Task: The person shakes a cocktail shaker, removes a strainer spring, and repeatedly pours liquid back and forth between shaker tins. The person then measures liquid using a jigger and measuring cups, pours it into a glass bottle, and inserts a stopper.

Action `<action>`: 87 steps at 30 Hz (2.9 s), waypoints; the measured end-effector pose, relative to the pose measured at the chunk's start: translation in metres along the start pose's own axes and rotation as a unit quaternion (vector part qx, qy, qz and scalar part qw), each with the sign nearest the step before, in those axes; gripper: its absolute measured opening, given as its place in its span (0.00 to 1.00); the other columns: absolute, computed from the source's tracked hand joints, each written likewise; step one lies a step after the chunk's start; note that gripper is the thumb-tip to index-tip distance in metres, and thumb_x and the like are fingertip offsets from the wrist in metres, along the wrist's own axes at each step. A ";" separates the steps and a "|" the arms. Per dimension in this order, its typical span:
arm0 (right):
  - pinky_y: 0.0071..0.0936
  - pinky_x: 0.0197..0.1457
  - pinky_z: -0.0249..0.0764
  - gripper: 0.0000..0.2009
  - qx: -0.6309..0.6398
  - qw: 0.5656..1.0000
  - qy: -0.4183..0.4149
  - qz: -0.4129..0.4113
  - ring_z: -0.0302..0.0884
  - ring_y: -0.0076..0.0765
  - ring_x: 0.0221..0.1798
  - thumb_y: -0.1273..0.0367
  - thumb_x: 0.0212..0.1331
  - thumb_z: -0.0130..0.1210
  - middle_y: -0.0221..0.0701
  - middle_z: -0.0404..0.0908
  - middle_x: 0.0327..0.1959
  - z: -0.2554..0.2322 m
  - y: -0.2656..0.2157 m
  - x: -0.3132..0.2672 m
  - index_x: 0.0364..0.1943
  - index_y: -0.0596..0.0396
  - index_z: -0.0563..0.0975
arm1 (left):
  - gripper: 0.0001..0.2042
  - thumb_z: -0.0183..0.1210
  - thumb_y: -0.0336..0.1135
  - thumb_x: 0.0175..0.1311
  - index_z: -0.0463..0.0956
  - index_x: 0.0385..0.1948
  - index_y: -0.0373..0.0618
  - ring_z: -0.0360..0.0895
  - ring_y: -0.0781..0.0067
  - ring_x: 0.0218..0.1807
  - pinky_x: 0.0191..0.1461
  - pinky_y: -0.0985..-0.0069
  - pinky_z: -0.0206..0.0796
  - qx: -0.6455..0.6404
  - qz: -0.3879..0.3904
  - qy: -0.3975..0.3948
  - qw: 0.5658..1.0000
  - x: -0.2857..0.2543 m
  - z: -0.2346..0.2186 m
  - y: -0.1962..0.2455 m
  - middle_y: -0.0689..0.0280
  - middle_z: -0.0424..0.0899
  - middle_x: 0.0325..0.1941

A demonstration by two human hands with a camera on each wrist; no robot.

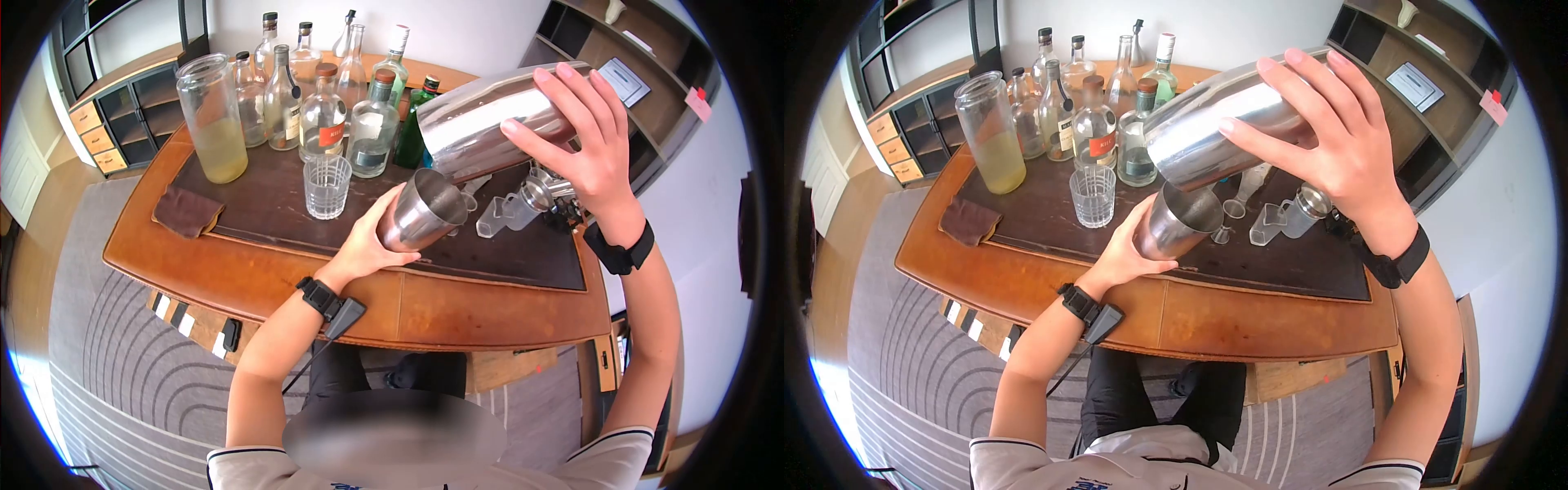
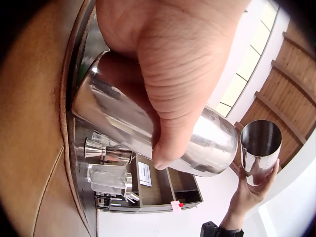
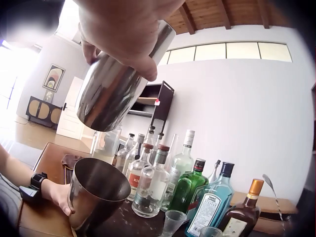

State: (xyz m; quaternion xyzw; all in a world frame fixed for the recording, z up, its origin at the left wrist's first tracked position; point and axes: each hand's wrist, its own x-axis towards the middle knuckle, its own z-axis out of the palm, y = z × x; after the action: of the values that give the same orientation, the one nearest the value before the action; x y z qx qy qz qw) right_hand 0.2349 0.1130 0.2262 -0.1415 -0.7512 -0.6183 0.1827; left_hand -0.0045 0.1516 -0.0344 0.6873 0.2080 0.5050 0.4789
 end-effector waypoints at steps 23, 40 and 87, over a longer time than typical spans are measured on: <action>0.45 0.69 0.70 0.26 0.049 0.993 -0.102 0.044 0.75 0.42 0.62 0.72 0.51 0.58 0.31 0.78 0.59 0.001 -0.025 -0.051 0.54 0.22 0.82 | 0.53 0.79 0.28 0.41 0.56 0.74 0.42 0.64 0.66 0.74 0.77 0.67 0.53 0.010 0.006 0.003 1.000 0.000 0.000 0.004 0.59 0.68 0.73; 0.46 0.68 0.70 0.25 0.087 0.980 -0.148 0.098 0.76 0.44 0.61 0.73 0.51 0.58 0.35 0.78 0.59 0.004 -0.033 -0.056 0.54 0.28 0.83 | 0.54 0.80 0.29 0.41 0.55 0.74 0.40 0.61 0.65 0.75 0.78 0.67 0.51 -0.002 -0.004 0.004 1.000 0.000 0.000 0.002 0.58 0.65 0.74; 0.51 0.70 0.67 0.32 0.157 0.942 -0.166 0.245 0.73 0.48 0.65 0.78 0.43 0.64 0.36 0.76 0.63 -0.006 -0.064 -0.099 0.58 0.32 0.81 | 0.54 0.80 0.26 0.41 0.55 0.74 0.41 0.62 0.65 0.75 0.78 0.68 0.52 -0.005 0.014 0.008 1.000 0.000 0.001 0.000 0.58 0.66 0.74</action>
State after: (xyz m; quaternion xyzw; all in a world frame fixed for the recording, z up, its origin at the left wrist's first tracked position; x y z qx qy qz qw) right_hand 0.2960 0.0963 0.1270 -0.3910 -0.8007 -0.3965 0.2210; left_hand -0.0040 0.1509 -0.0344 0.6838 0.1994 0.5184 0.4732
